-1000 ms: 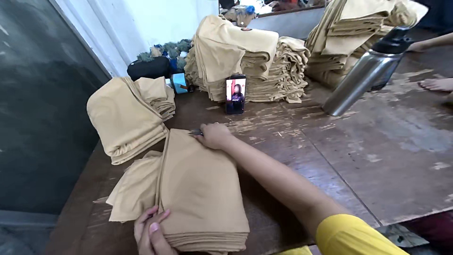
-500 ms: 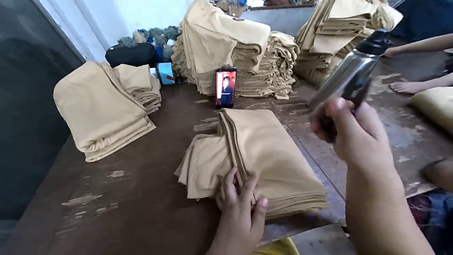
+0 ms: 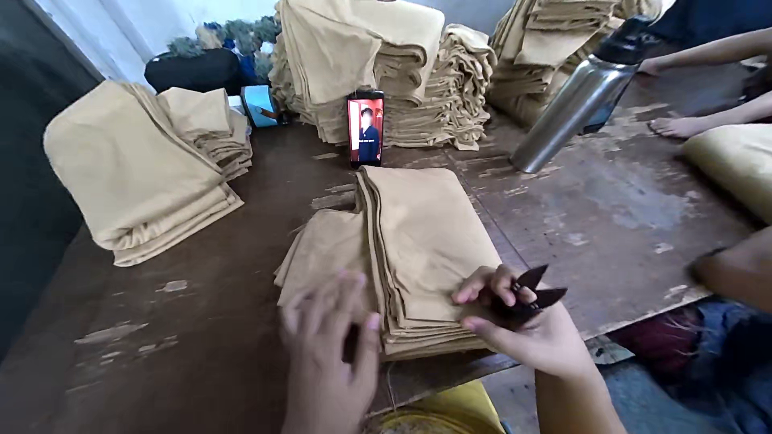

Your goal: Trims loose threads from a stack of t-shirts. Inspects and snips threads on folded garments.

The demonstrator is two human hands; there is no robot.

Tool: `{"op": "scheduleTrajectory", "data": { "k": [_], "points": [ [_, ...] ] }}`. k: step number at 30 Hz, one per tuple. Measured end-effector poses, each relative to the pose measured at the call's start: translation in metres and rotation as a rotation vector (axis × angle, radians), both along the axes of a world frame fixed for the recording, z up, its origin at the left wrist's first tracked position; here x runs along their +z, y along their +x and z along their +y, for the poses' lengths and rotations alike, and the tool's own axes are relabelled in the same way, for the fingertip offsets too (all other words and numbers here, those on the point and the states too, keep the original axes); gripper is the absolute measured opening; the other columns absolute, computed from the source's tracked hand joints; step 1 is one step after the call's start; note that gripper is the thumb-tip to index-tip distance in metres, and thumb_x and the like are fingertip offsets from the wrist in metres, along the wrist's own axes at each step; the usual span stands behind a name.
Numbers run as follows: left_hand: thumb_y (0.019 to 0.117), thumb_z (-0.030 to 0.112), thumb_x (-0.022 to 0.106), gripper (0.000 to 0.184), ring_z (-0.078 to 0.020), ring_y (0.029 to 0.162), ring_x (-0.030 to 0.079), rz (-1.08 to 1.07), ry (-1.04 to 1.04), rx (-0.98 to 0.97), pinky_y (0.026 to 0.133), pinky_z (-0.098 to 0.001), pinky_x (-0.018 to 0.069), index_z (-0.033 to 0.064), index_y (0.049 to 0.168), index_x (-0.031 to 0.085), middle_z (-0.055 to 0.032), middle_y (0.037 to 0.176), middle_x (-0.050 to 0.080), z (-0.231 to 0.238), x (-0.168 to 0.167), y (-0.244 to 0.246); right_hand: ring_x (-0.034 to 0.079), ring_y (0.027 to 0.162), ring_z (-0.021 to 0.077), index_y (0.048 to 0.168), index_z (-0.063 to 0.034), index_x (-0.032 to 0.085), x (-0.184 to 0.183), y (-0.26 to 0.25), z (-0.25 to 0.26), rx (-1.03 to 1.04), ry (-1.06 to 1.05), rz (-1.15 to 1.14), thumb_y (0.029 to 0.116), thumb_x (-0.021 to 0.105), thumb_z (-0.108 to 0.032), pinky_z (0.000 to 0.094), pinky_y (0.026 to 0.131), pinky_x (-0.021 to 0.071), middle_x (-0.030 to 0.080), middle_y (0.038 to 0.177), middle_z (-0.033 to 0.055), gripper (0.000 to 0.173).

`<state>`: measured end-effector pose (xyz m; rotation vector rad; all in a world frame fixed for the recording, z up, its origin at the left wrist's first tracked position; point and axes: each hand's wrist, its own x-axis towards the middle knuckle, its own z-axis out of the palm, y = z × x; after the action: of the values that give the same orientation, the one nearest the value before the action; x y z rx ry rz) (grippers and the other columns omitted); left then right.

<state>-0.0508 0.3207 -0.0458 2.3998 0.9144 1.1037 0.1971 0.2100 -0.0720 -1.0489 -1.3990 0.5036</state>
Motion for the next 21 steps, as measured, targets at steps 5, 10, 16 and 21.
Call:
{"op": "scheduleTrajectory", "data": {
  "k": [5, 10, 16, 21],
  "points": [
    [0.0975, 0.031, 0.065, 0.024, -0.0157, 0.105, 0.063, -0.062, 0.029, -0.299, 0.091, -0.0324, 0.0477, 0.0164, 0.11, 0.079, 0.0023, 0.104, 0.074, -0.015, 0.003, 0.043, 0.065, 0.083, 0.0016, 0.088, -0.0095, 0.056, 0.001, -0.009, 0.003, -0.083, 0.053, -0.106, 0.0871, 0.076, -0.007, 0.016, 0.074, 0.0528, 0.069, 0.086, -0.0014, 0.021],
    [0.0893, 0.016, 0.068, 0.014, -0.0177, 0.095, 0.062, 0.013, 0.118, -0.229, 0.084, -0.0285, 0.0517, 0.0158, 0.096, 0.08, -0.0039, 0.098, 0.069, -0.007, 0.011, 0.062, 0.06, 0.084, -0.0039, 0.091, -0.0154, 0.053, 0.018, -0.011, -0.002, -0.037, 0.092, 0.025, 0.0926, 0.067, -0.005, 0.0113, 0.073, 0.0488, 0.066, 0.097, -0.006, 0.017],
    [0.0982, 0.004, 0.057, 0.03, -0.0117, 0.09, 0.07, -0.155, -0.105, -0.385, 0.083, -0.0208, 0.0572, -0.0015, 0.125, 0.07, -0.0127, 0.104, 0.073, -0.021, 0.021, 0.082, 0.062, 0.087, -0.0028, 0.086, -0.0187, 0.053, 0.026, -0.01, 0.016, -0.416, 0.262, -0.051, 0.0963, 0.065, -0.007, 0.0148, 0.079, 0.0528, 0.064, 0.095, -0.0092, 0.019],
    [0.0975, -0.007, 0.053, 0.04, -0.0141, 0.102, 0.069, -0.803, -0.96, -0.681, 0.092, -0.034, 0.0584, -0.0026, 0.137, 0.045, -0.0074, 0.113, 0.069, -0.019, 0.011, 0.09, 0.055, 0.083, -0.0039, 0.093, -0.0111, 0.052, 0.004, -0.016, 0.024, -0.392, 0.114, -0.029, 0.1075, 0.048, -0.022, 0.0138, 0.072, 0.0482, 0.056, 0.094, -0.0043, 0.018]
  ]
}}
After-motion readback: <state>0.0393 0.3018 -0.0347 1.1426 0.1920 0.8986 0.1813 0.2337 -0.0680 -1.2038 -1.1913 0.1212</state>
